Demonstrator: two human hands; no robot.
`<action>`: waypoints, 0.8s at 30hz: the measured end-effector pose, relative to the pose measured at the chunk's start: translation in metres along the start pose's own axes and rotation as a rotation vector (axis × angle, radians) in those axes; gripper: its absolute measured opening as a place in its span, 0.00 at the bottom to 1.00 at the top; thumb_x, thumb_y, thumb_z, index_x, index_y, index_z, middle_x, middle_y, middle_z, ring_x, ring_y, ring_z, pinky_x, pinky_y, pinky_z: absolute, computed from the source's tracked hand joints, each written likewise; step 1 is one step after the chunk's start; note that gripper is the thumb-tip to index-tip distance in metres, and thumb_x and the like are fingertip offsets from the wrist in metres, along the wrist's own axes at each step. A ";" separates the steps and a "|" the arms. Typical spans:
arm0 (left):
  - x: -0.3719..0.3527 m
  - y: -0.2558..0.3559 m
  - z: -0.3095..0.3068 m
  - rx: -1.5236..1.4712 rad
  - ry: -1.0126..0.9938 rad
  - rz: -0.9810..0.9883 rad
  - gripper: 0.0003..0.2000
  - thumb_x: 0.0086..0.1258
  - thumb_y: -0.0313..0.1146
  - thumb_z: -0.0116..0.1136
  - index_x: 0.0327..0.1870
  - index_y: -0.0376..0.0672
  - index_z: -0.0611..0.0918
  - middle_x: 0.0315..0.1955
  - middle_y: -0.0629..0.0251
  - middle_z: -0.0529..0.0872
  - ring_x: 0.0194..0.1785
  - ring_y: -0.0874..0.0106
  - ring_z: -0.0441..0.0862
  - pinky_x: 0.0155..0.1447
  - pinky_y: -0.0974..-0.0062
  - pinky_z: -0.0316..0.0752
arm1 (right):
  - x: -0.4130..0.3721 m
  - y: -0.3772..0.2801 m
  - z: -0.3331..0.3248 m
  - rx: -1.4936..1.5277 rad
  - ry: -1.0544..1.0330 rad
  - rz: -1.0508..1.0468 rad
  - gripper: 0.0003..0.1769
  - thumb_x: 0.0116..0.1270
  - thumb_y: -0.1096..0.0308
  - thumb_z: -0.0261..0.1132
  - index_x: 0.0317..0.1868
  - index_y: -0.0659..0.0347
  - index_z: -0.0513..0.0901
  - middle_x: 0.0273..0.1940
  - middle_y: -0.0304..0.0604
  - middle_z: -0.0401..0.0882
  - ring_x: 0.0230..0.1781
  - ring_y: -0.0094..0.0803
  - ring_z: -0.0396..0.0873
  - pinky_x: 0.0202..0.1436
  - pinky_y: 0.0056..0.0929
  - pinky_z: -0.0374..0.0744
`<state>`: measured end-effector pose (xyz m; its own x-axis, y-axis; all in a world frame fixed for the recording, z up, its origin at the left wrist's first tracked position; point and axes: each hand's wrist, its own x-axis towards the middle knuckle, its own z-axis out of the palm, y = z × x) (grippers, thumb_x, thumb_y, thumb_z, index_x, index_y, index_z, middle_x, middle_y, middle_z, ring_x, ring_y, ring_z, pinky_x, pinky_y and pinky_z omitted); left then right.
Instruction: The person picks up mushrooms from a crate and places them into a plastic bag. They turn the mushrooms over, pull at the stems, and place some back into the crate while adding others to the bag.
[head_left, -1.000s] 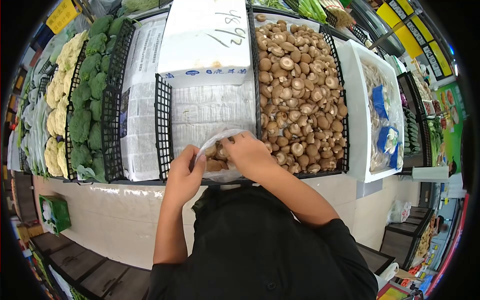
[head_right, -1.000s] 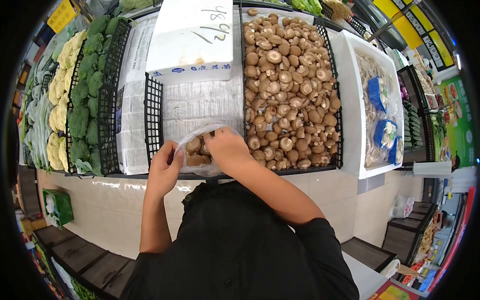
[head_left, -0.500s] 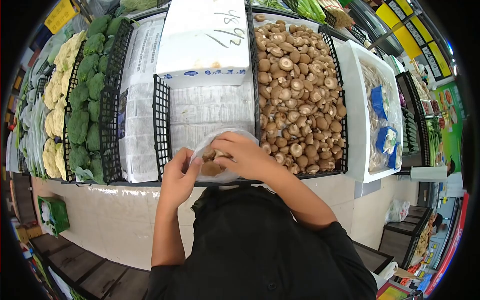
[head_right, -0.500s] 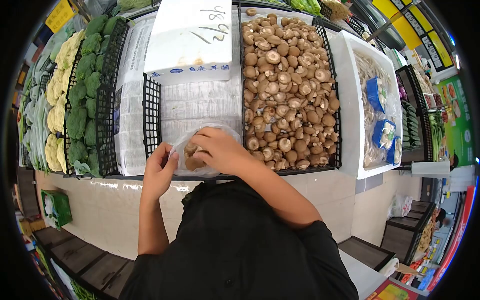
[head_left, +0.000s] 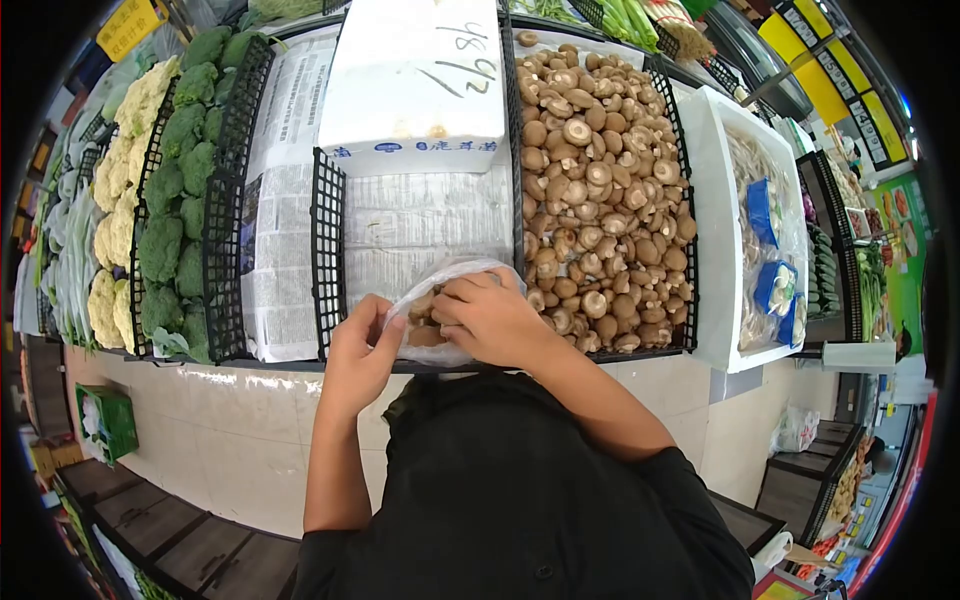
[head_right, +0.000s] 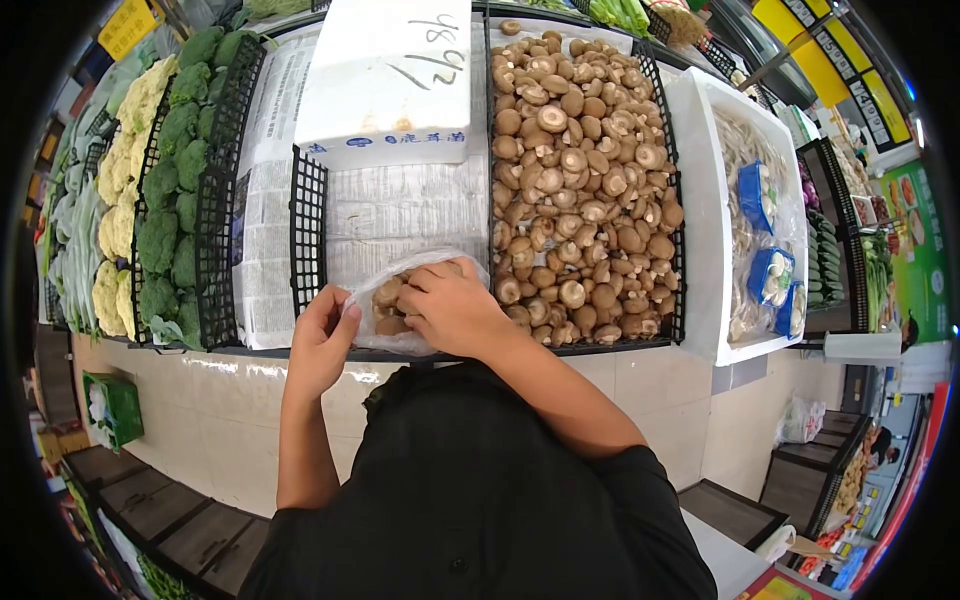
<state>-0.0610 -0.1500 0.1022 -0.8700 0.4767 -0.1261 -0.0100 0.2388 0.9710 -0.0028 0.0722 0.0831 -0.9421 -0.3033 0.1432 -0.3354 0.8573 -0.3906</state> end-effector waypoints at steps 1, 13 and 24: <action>0.000 0.001 0.000 0.008 -0.014 -0.001 0.07 0.79 0.30 0.57 0.38 0.39 0.77 0.24 0.77 0.72 0.28 0.86 0.66 0.33 0.82 0.63 | -0.001 0.002 0.001 -0.007 0.013 -0.011 0.20 0.66 0.59 0.70 0.57 0.51 0.82 0.54 0.38 0.81 0.60 0.37 0.76 0.64 0.49 0.64; 0.001 0.001 0.004 -0.006 0.027 -0.007 0.06 0.75 0.28 0.59 0.36 0.38 0.77 0.24 0.76 0.70 0.29 0.84 0.63 0.33 0.80 0.61 | -0.002 -0.001 0.008 0.099 0.200 0.061 0.23 0.68 0.58 0.69 0.62 0.55 0.79 0.55 0.41 0.82 0.60 0.42 0.78 0.64 0.44 0.72; 0.005 0.007 0.003 0.009 0.006 0.007 0.07 0.78 0.28 0.58 0.37 0.38 0.75 0.24 0.79 0.69 0.29 0.86 0.61 0.32 0.82 0.58 | -0.071 0.128 0.008 0.141 0.390 0.700 0.35 0.64 0.71 0.66 0.73 0.57 0.71 0.62 0.60 0.75 0.63 0.59 0.73 0.67 0.50 0.75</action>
<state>-0.0636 -0.1435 0.1080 -0.8731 0.4730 -0.1177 0.0009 0.2431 0.9700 0.0211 0.2003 0.0156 -0.8732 0.4724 0.1197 0.3087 0.7263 -0.6141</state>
